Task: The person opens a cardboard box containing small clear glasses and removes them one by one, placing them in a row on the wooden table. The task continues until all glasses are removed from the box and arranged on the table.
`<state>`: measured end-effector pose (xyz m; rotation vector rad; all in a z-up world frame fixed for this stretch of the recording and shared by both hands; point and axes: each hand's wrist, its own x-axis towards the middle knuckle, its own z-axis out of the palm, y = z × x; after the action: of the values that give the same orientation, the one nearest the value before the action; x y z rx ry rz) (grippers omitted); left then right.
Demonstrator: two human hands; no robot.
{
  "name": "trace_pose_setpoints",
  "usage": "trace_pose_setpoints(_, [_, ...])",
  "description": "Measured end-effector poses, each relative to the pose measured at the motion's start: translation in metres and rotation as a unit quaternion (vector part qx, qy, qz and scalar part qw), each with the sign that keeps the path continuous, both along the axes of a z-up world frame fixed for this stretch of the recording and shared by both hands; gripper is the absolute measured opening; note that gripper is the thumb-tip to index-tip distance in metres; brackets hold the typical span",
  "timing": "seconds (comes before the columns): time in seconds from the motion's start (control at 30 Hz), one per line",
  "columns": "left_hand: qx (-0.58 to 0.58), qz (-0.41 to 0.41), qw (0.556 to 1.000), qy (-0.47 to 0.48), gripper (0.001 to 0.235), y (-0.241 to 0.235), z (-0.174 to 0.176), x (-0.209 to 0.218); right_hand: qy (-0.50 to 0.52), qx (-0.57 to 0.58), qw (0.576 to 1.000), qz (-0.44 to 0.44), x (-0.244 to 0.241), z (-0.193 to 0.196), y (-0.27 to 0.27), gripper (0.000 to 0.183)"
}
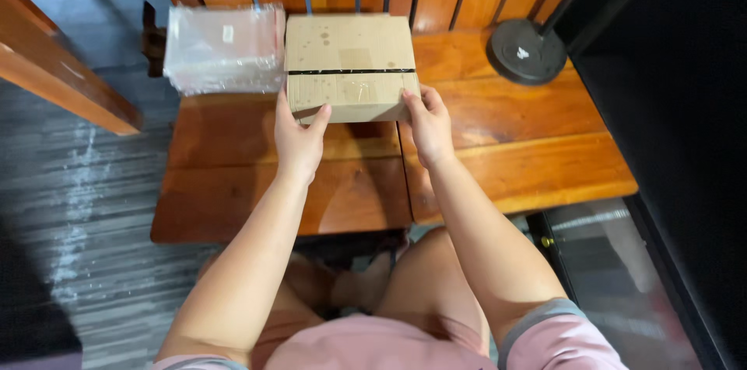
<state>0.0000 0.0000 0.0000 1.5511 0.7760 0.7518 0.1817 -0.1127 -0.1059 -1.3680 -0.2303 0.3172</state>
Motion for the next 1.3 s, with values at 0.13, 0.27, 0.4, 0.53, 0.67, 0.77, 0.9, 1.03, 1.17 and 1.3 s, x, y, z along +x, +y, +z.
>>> trace_pose_setpoints(0.13, [0.011, -0.008, 1.0, 0.007, 0.083, -0.019, -0.021, -0.03, -0.01, -0.004, 1.0, -0.017, -0.025, -0.016, -0.032, 0.032])
trace_pose_setpoints(0.27, [0.036, 0.007, 0.999, 0.024, 0.087, -0.039, -0.035, -0.056, 0.034, -0.005, 0.999, -0.019, -0.064, -0.018, -0.059, 0.03])
trace_pose_setpoints(0.4, [0.015, 0.004, 0.998, 0.06, 0.083, -0.058, -0.058, -0.081, 0.054, -0.048, 0.997, -0.013, -0.075, -0.059, -0.093, 0.026])
trace_pose_setpoints(0.53, [0.033, 0.002, 0.996, 0.08, 0.084, -0.074, -0.085, -0.095, 0.066, -0.047, 0.997, -0.016, -0.097, -0.059, -0.113, 0.029])
trace_pose_setpoints(0.67, [0.062, 0.011, 0.996, 0.062, 0.086, -0.083, -0.104, -0.102, 0.053, -0.022, 0.998, -0.028, -0.12, -0.041, -0.126, 0.027])
trace_pose_setpoints(0.77, [0.065, 0.008, 0.997, 0.05, 0.085, -0.09, -0.109, -0.104, 0.048, -0.017, 0.998, -0.025, -0.123, -0.042, -0.135, 0.03])
trace_pose_setpoints(0.9, [0.057, 0.008, 0.998, 0.035, 0.086, -0.09, -0.122, -0.107, 0.005, -0.049, 0.999, -0.017, -0.133, -0.031, -0.139, 0.034])
trace_pose_setpoints(1.03, [0.039, 0.002, 0.998, 0.051, 0.087, -0.084, -0.126, -0.109, -0.003, -0.025, 1.0, 0.015, -0.145, -0.025, -0.14, 0.053])
trace_pose_setpoints(1.17, [0.062, -0.016, 0.993, 0.094, 0.087, -0.073, -0.125, -0.117, -0.092, -0.072, 0.992, 0.044, -0.148, -0.029, -0.144, 0.077])
trace_pose_setpoints(1.3, [0.05, -0.052, 0.991, 0.111, 0.093, -0.059, -0.125, -0.119, -0.149, -0.11, 0.982, 0.034, -0.148, -0.035, -0.145, 0.077])
